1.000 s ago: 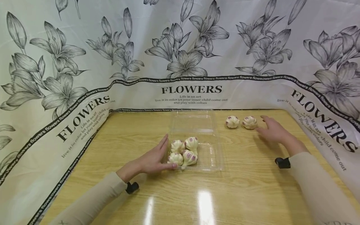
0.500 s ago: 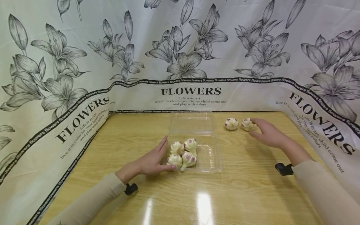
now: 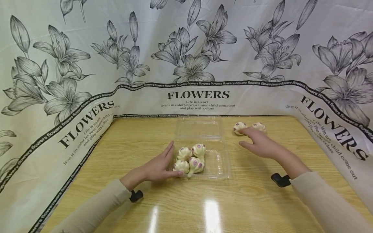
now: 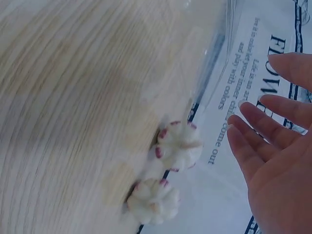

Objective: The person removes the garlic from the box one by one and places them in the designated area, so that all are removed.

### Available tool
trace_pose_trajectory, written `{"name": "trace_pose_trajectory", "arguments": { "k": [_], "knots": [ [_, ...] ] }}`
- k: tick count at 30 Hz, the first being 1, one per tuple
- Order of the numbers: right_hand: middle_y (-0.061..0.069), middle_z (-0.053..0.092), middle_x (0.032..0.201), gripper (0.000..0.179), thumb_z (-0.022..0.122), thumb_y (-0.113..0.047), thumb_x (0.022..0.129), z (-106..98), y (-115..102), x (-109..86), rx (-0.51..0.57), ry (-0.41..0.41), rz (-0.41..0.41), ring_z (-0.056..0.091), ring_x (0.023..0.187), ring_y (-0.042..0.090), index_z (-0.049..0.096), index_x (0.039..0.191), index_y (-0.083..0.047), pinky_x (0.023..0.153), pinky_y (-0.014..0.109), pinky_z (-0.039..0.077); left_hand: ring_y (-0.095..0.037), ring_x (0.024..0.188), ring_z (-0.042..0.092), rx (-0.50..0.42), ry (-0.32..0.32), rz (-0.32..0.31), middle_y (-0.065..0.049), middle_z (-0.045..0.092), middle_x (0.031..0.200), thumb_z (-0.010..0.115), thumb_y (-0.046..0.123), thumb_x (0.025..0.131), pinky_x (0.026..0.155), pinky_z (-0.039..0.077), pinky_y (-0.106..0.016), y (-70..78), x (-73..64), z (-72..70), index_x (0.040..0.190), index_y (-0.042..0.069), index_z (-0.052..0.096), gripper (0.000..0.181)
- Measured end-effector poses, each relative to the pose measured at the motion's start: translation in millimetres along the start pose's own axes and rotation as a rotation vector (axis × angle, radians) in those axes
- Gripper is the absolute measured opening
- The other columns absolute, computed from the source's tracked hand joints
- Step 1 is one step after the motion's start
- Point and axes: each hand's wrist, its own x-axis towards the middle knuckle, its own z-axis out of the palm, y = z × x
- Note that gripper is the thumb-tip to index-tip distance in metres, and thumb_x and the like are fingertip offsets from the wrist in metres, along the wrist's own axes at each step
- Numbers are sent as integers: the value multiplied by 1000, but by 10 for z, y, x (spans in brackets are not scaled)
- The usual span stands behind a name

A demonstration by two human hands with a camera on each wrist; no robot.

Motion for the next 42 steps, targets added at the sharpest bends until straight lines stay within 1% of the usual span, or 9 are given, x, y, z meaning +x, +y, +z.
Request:
{"name": "trace_pose_trajectory", "arguments": {
  "k": [5,8,10,12,16,20,25,36,42],
  "knots": [
    [29,59,135,45,65,-8,100,89,-122,47,11,12,-71,57,122,46,53,140,8,97,61,51,-34,155,15,2,6,1,-16,-16,170,49,83,88,124,25,-42,-5,3,0,162,-2,-5,125],
    [28,60,134,45,66,-9,100,134,-194,69,21,5,-88,59,119,45,54,140,7,96,61,52,-33,155,15,2,4,2,-16,-15,170,49,83,87,124,25,-41,-2,2,-9,162,-2,-5,125],
    [27,60,133,43,66,-10,100,165,-237,82,27,-2,-94,59,117,44,55,138,8,96,61,52,-33,155,15,-2,2,0,-16,-15,170,50,84,87,124,25,-40,0,0,-13,162,-2,-5,126],
    [26,61,133,43,66,-11,100,194,-281,90,35,-14,-80,60,117,43,55,138,7,96,61,52,-33,155,15,-4,-1,-3,-16,-15,170,50,83,87,125,25,-40,0,-1,-14,162,-1,-5,126],
    [25,61,132,44,66,-12,101,265,-339,110,58,-35,-77,60,117,42,55,139,8,98,61,50,-33,155,16,-7,-3,-8,-15,-15,170,51,83,87,124,26,-40,2,-2,-10,162,-1,-6,126],
    [24,62,131,44,66,-12,101,317,-391,131,79,-47,-102,61,117,42,55,138,8,99,61,50,-33,155,17,-4,-4,-11,-15,-15,170,50,83,87,124,26,-40,5,-4,-11,162,-1,-6,125],
    [21,63,130,43,66,-14,101,370,-444,168,87,-57,-127,62,116,39,56,137,7,99,59,52,-33,155,16,-8,-3,-10,-16,-15,170,50,83,87,124,25,-40,0,-1,-10,162,0,-6,126],
    [24,62,133,45,66,-17,101,509,-528,295,109,-75,-139,60,119,42,56,137,9,102,59,50,-33,155,15,2,-7,-6,-16,-16,170,49,83,88,125,24,-40,-1,2,-6,162,-2,-6,125],
    [25,61,134,46,65,-16,101,587,-577,350,121,-108,-147,61,118,41,54,138,10,101,59,51,-33,155,15,-2,-8,-2,-16,-16,170,50,83,88,125,25,-40,5,-4,-16,161,1,-8,125]
  ]
}}
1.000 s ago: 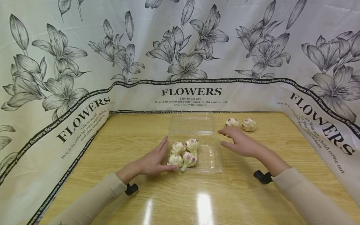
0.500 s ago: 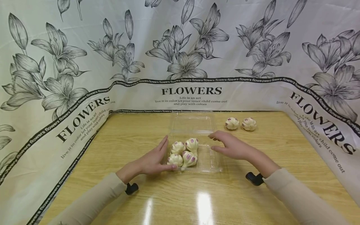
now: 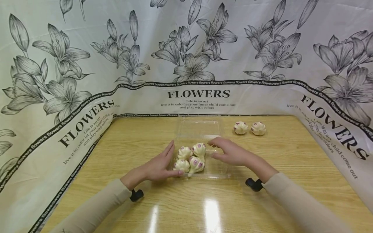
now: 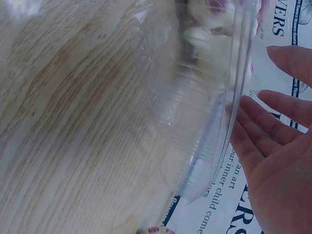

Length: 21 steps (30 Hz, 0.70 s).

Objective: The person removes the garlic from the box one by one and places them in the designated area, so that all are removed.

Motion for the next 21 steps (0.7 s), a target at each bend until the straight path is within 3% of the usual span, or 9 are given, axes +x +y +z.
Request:
{"name": "trace_pose_trajectory", "arguments": {
  "k": [21],
  "knots": [
    [24,57,139,47,65,-14,101,179,26,212,-1,17,-15,56,125,43,53,141,8,101,58,51,-34,155,17,15,6,-4,-16,-15,170,50,83,88,124,26,-40,-7,18,16,162,-3,-3,125]
  ]
}}
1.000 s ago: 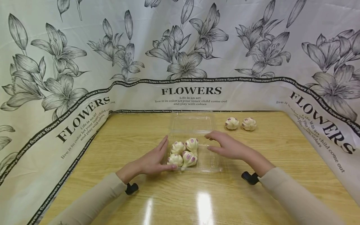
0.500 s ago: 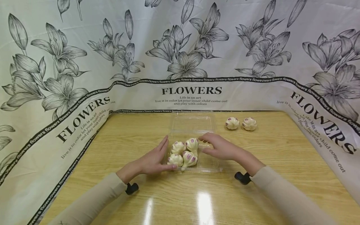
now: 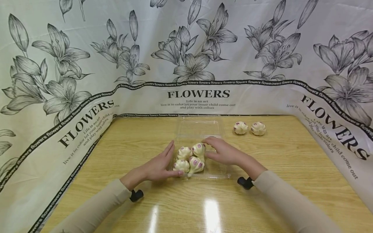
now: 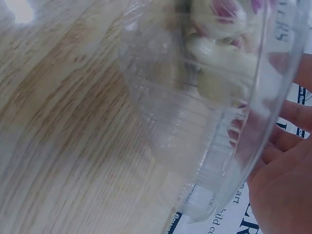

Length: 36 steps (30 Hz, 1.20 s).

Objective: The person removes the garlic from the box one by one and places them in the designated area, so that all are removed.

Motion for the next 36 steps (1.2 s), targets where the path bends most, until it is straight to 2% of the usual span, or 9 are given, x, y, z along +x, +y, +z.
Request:
{"name": "trace_pose_trajectory", "arguments": {
  "k": [7,18,21,26,29,36],
  "knots": [
    [25,58,140,49,66,-12,99,43,10,90,-23,-5,-19,55,127,44,53,141,9,107,60,46,-34,154,17,2,0,3,-17,-15,170,50,82,88,124,26,-39,3,-2,1,161,-4,-2,125],
    [27,55,143,53,63,-12,100,87,56,214,-11,-78,-5,52,132,44,48,145,10,113,59,41,-35,154,19,-4,1,3,-18,-13,170,50,82,89,123,28,-42,22,-5,-14,162,-4,-2,124],
    [26,56,141,53,63,-13,100,84,63,214,-28,-82,-1,54,129,43,48,146,9,110,58,44,-35,154,18,1,-1,2,-18,-13,170,49,82,89,124,28,-42,21,-1,-13,162,-3,-2,124],
    [24,59,132,52,63,-14,100,65,62,190,-39,-92,4,60,114,36,50,145,8,97,53,54,-34,155,17,6,-3,-5,-18,-14,170,49,83,88,124,28,-41,19,-2,-11,162,-3,-3,124],
    [23,59,128,52,65,-15,100,50,61,163,-48,-95,3,61,109,33,51,144,9,92,51,55,-34,155,17,11,-3,-7,-18,-14,170,49,83,88,124,27,-40,14,-3,-9,162,-3,-4,125],
    [23,60,125,49,73,-16,94,-39,34,77,-141,-86,31,62,110,36,58,132,11,97,52,55,-33,155,15,3,-2,-5,-17,-15,170,49,83,88,124,25,-39,15,-7,-5,162,-3,-4,125]
  ]
}}
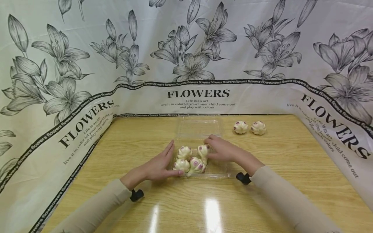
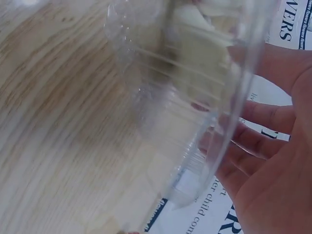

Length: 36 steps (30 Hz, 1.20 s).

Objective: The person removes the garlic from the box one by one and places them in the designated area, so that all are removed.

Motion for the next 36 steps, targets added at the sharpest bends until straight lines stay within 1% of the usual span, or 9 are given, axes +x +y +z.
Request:
{"name": "trace_pose_trajectory", "arguments": {
  "k": [5,8,12,16,21,23,25,29,36],
  "knots": [
    [20,60,120,39,76,-13,89,-81,2,-70,-33,-11,22,63,109,37,63,119,8,97,51,55,-33,155,15,6,1,7,-18,-15,170,50,82,88,124,24,-39,0,4,3,161,-3,-5,125],
    [21,62,122,37,77,-12,88,-105,26,-86,-28,-11,21,62,112,41,64,117,7,100,54,53,-33,155,14,7,2,8,-18,-15,170,51,81,89,124,24,-39,-1,6,0,161,-3,-5,125],
    [25,63,127,43,78,-12,88,-122,64,-100,-3,-19,33,60,118,44,63,123,9,104,57,49,-33,155,14,5,-1,10,-18,-15,170,51,81,89,124,25,-39,-5,9,-2,161,-3,-5,124],
    [26,61,129,52,79,-14,88,-122,78,-109,41,-20,47,58,121,44,57,130,9,105,59,48,-32,155,13,0,-5,9,-18,-15,170,51,81,89,125,24,-39,-4,7,-2,161,-2,-6,124],
    [26,57,138,66,81,-11,86,-107,74,-86,42,17,11,56,126,43,50,140,8,108,59,46,-33,155,13,2,-5,11,-18,-15,170,51,81,89,125,24,-39,4,4,-8,161,-3,-5,124],
    [27,55,141,69,81,-11,85,-100,73,-78,36,23,-9,54,128,44,49,143,7,110,60,44,-33,155,13,2,-3,12,-18,-15,170,51,81,89,125,24,-40,5,3,-6,161,-3,-4,124],
    [27,53,144,68,80,-11,85,-87,68,-70,34,14,-17,52,130,45,50,144,6,111,61,42,-33,155,13,3,0,10,-18,-14,170,51,81,89,125,25,-40,2,2,-1,162,-3,-4,124],
    [27,53,144,65,79,-11,86,-53,75,-60,39,-12,-36,52,130,46,52,142,6,111,62,41,-33,155,14,9,0,6,-18,-15,170,50,83,88,124,25,-40,-9,-2,10,162,-3,-4,125],
    [23,58,137,59,80,-11,85,-22,106,-34,18,-34,-60,56,126,43,57,137,6,110,59,44,-33,155,15,6,7,7,-17,-15,170,49,83,88,124,25,-40,-15,8,9,162,-3,-4,125]
  ]
}}
